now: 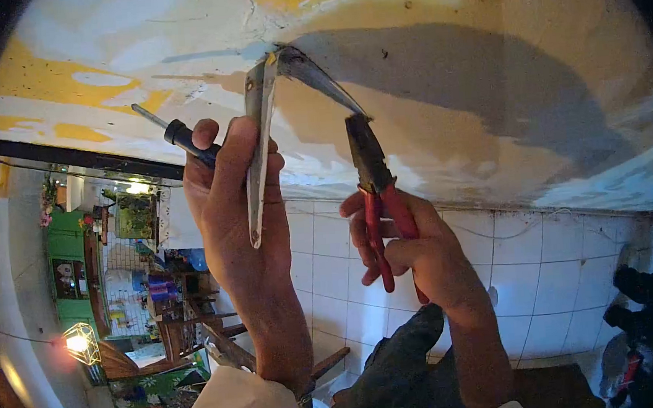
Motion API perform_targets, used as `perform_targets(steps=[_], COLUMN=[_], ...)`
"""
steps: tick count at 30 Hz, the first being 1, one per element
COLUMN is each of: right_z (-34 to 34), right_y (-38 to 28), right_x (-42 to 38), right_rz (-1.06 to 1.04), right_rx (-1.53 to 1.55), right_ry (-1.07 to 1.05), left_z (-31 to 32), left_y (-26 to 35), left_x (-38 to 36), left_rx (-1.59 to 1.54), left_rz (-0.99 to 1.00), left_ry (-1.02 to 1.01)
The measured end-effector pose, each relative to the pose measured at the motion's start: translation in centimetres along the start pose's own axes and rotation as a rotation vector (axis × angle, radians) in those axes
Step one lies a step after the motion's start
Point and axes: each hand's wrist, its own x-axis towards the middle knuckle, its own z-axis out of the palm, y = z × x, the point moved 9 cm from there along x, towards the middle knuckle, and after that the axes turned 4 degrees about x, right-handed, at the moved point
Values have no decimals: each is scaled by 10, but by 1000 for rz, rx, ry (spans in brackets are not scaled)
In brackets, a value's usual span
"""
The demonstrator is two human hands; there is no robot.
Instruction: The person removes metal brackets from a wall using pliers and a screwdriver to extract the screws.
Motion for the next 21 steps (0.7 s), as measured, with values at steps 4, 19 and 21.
perform_targets(steps=[4, 19, 21], right_z=[-9, -52, -60], right_y=[18, 45, 46], right_x=[3, -31, -39], right_rz=[25, 68, -63], right_rx=[39, -238, -286], right_ry=[5, 247, 296], left_z=[-2, -19, -43], left_y=[3, -49, -97], left_x=[7, -26, -62], left_rx=[-24, -98, 1], left_rz=[-5, -47, -188], left_ry=[-19, -143, -37])
